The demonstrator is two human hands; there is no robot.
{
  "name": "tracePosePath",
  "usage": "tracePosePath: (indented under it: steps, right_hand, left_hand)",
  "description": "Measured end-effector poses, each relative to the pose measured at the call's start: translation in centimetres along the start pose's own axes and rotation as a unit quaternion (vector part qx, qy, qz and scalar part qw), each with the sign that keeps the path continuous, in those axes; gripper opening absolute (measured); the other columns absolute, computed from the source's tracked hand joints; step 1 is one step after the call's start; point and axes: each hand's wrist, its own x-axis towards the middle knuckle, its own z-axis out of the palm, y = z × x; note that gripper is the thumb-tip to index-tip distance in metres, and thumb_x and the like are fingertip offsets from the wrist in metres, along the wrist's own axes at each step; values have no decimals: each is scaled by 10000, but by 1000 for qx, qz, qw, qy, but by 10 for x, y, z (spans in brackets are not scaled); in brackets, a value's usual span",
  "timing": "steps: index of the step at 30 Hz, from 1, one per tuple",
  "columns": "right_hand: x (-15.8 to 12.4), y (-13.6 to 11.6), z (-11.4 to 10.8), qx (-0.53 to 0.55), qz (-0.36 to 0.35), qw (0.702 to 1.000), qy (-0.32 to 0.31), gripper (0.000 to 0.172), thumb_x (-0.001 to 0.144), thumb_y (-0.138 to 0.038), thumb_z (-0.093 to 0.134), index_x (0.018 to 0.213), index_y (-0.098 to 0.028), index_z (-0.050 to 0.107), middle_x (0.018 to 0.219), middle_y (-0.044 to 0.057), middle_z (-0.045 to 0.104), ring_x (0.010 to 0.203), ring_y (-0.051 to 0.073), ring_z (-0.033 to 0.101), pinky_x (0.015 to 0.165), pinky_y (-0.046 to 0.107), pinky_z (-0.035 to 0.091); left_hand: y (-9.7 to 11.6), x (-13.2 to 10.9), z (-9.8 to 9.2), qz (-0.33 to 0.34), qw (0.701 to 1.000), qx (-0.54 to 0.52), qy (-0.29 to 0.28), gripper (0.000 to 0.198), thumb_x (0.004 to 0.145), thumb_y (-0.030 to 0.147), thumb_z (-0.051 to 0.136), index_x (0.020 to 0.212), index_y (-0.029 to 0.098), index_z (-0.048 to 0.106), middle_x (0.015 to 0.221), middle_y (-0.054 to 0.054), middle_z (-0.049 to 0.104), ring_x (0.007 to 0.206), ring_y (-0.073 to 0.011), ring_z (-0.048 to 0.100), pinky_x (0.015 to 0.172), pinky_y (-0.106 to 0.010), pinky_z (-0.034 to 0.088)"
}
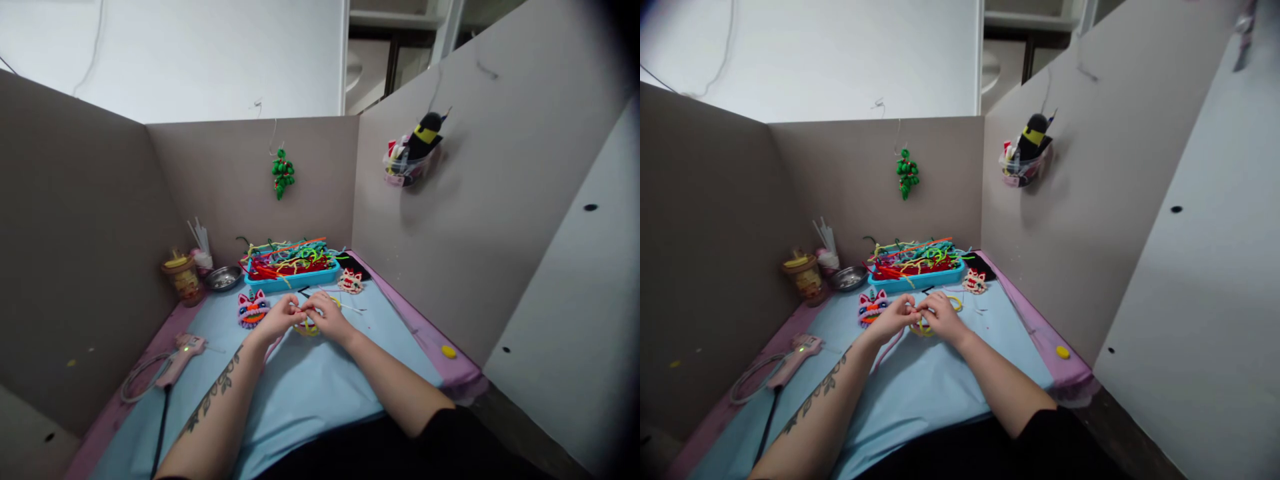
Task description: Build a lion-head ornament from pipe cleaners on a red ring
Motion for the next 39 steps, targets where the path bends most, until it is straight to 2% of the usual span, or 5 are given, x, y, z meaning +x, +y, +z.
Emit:
tracePosePath:
  steps: [15,20,27,32,39]
  right_hand:
    - [-4,3,4,-105,2,994,-26,119,830,-162,471,794,-207,575,799,36,546,849,195,454,794,330,326]
    - [-5,8,7,-93,20,995,-24,105,804,-144,480,762,-198,560,785,30,544,835,188,452,772,318,324]
    - [-6,29,21,-65,90,994,-4,150,786,-118,465,670,-190,527,743,18,533,798,171,457,759,306,339]
    - [-8,39,30,-30,150,987,39,158,761,-133,472,624,-188,529,878,43,537,923,186,458,857,353,336]
    - [-4,40,18,87,196,975,52,171,749,-271,463,607,-187,511,745,18,523,787,168,484,741,309,390]
  left_hand:
    - [-4,4,-7,-1,1000,16,-22,475,596,315,748,828,194,351,642,59,565,595,-104,583,577,-219,413]
    - [-2,2,-3,35,990,133,2,380,653,293,680,811,200,347,659,52,557,600,-113,569,574,-230,412]
    - [5,1,10,126,884,439,103,211,661,140,587,757,205,411,695,18,553,690,-161,538,686,-288,390]
    - [3,4,18,149,834,514,138,190,652,107,590,746,201,454,707,-13,566,755,-199,539,866,-387,332]
    - [-5,4,7,116,944,300,75,335,737,271,575,1052,187,497,924,-55,626,833,-180,575,743,-300,437]
